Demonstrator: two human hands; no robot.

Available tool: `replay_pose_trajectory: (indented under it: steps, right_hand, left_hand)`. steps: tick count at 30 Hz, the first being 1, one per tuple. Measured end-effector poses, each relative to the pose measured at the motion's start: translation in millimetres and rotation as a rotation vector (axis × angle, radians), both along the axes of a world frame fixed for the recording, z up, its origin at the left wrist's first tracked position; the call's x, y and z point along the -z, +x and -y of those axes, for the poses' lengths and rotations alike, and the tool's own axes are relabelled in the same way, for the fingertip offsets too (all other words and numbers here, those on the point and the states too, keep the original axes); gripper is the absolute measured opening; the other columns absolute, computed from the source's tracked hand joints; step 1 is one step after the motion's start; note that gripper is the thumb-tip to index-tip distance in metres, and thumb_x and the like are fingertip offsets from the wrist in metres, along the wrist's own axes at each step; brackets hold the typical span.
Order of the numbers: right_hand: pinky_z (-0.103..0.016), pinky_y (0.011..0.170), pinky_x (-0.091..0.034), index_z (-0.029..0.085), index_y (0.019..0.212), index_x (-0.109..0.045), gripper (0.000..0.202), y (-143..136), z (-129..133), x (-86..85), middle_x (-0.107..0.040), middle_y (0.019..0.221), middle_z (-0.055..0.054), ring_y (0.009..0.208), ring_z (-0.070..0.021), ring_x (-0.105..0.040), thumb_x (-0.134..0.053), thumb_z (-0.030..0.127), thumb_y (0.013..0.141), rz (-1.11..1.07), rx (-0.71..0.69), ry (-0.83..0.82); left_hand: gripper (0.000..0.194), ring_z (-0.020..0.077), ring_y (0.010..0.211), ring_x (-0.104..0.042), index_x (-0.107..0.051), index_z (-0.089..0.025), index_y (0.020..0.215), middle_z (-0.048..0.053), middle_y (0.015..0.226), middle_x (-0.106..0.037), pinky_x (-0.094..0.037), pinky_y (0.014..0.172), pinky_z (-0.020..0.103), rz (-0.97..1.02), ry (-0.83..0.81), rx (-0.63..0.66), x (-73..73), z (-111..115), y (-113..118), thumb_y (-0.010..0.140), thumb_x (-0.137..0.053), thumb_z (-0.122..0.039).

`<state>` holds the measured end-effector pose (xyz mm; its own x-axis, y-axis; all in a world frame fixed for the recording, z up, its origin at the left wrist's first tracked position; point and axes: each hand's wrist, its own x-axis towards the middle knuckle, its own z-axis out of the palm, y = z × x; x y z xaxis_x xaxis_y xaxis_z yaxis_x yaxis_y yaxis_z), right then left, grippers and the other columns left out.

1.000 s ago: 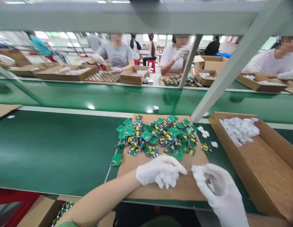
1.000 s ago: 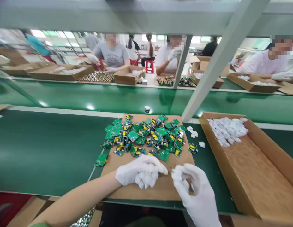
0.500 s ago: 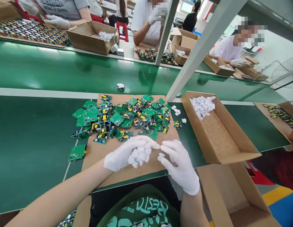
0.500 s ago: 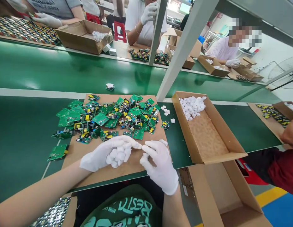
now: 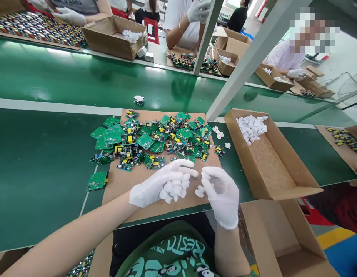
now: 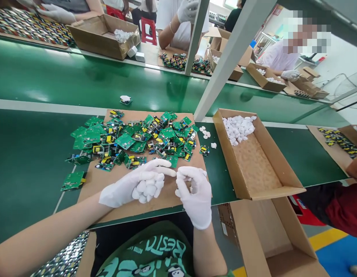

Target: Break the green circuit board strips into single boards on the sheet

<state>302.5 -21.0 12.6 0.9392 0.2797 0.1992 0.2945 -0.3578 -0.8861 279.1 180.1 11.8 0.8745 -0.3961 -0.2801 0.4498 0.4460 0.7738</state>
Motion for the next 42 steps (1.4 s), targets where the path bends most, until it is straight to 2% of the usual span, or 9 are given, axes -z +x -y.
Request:
replay_pose_trajectory:
  steps: [2, 6, 11, 14, 17, 24, 30, 38, 42]
  right_hand:
    - [-0.039, 0.078, -0.055, 0.025, 0.103, -0.063, 0.013, -2.3, 1.1, -4.7, -0.066, 0.103, -0.007, 0.090, -0.0212, -0.065, -0.060, 0.025, 0.091, 0.046, -0.038, 0.006]
    - [-0.039, 0.092, -0.050, 0.027, 0.099, -0.065, 0.013, -3.7, -4.5, -9.3, -0.063, 0.117, -0.005, 0.101, -0.0200, -0.063, -0.060, 0.019, 0.090, 0.157, -0.172, -0.066]
    - [-0.046, 0.106, -0.041, 0.028, 0.123, -0.056, 0.038, -0.4, -7.4, -5.4, -0.061, 0.124, -0.006, 0.114, -0.0229, -0.059, -0.058, 0.015, 0.087, 0.093, -0.277, -0.172]
    - [-0.043, 0.099, -0.046, 0.028, 0.129, -0.054, 0.045, 0.8, -7.8, -5.1, -0.062, 0.121, -0.006, 0.106, -0.0221, -0.061, -0.054, 0.012, 0.087, 0.068, -0.354, -0.234]
    - [-0.036, 0.084, -0.052, 0.026, 0.120, -0.058, 0.037, 0.5, -9.9, -6.8, -0.061, 0.111, -0.007, 0.092, -0.0193, -0.061, -0.052, 0.011, 0.087, 0.081, -0.412, -0.177]
    - [-0.031, 0.075, -0.051, 0.023, 0.095, -0.060, 0.023, -1.4, -9.4, -13.3, -0.065, 0.097, -0.004, 0.087, -0.0182, -0.062, -0.055, 0.010, 0.077, -0.055, -0.321, -0.070]
    - [-0.032, 0.068, -0.052, 0.022, 0.090, -0.063, 0.018, 3.1, -8.2, -16.6, -0.065, 0.081, -0.003, 0.073, -0.0181, -0.062, -0.059, 0.018, 0.073, -0.272, -0.282, 0.112]
    - [-0.030, 0.058, -0.047, 0.022, 0.090, -0.063, 0.024, 8.5, -1.2, 1.6, -0.065, 0.089, -0.005, 0.066, -0.0166, -0.057, -0.072, 0.038, 0.074, -0.467, -0.311, 0.401]
    - [-0.028, 0.054, -0.045, 0.022, 0.093, -0.061, 0.025, 7.1, 0.3, 5.1, -0.065, 0.090, -0.005, 0.066, -0.0158, -0.055, -0.071, 0.034, 0.074, -0.497, -0.266, 0.417]
  left_hand:
    - [0.047, 0.0127, 0.059, -0.060, -0.048, -0.021, 0.127, 0.009, 0.102, -0.069, -0.039, 0.041, 0.019, -0.046, 0.057, -0.027, -2.6, 0.3, 1.0, 0.087, -0.058, -0.045]
    - [0.047, 0.0116, 0.049, -0.053, -0.045, -0.022, 0.129, -0.001, 0.066, -0.061, -0.033, 0.039, 0.017, -0.040, 0.207, -0.029, -6.9, 2.0, 0.4, 0.094, -0.044, -0.053]
    - [0.053, 0.0111, 0.046, -0.050, -0.045, -0.020, 0.129, -0.001, 0.062, -0.059, -0.034, 0.039, 0.018, 0.036, 0.333, 0.005, -6.2, 3.6, -2.9, 0.094, -0.039, -0.059]
    - [0.057, 0.0117, 0.050, -0.053, -0.043, -0.021, 0.129, 0.000, 0.065, -0.060, -0.035, 0.040, 0.016, 0.078, 0.356, 0.015, -5.5, 2.9, -4.2, 0.091, -0.042, -0.064]
    - [0.056, 0.0108, 0.049, -0.052, -0.042, -0.021, 0.128, -0.002, 0.061, -0.058, -0.035, 0.039, 0.014, 0.088, 0.337, 0.027, -3.8, 2.3, -4.0, 0.092, -0.042, -0.063]
    - [0.047, 0.0108, 0.048, -0.057, -0.048, -0.021, 0.121, 0.001, 0.069, -0.065, -0.040, 0.039, 0.015, 0.121, 0.253, 0.042, 5.9, 4.8, -0.7, 0.086, -0.061, -0.050]
    - [0.039, 0.0087, 0.040, -0.051, -0.054, -0.018, 0.111, 0.000, 0.059, -0.063, -0.035, 0.034, 0.013, 0.107, 0.223, 0.062, -3.5, 2.7, 0.2, 0.087, -0.059, -0.049]
    - [0.037, 0.0089, 0.042, -0.051, -0.056, -0.017, 0.111, 0.001, 0.062, -0.064, -0.038, 0.037, 0.015, 0.063, 0.231, 0.055, -7.4, -0.9, -0.1, 0.088, -0.057, -0.045]
    - [0.039, 0.0096, 0.043, -0.052, -0.056, -0.016, 0.108, 0.001, 0.062, -0.063, -0.039, 0.038, 0.016, 0.024, 0.225, 0.046, -10.2, -1.8, 1.5, 0.086, -0.058, -0.049]
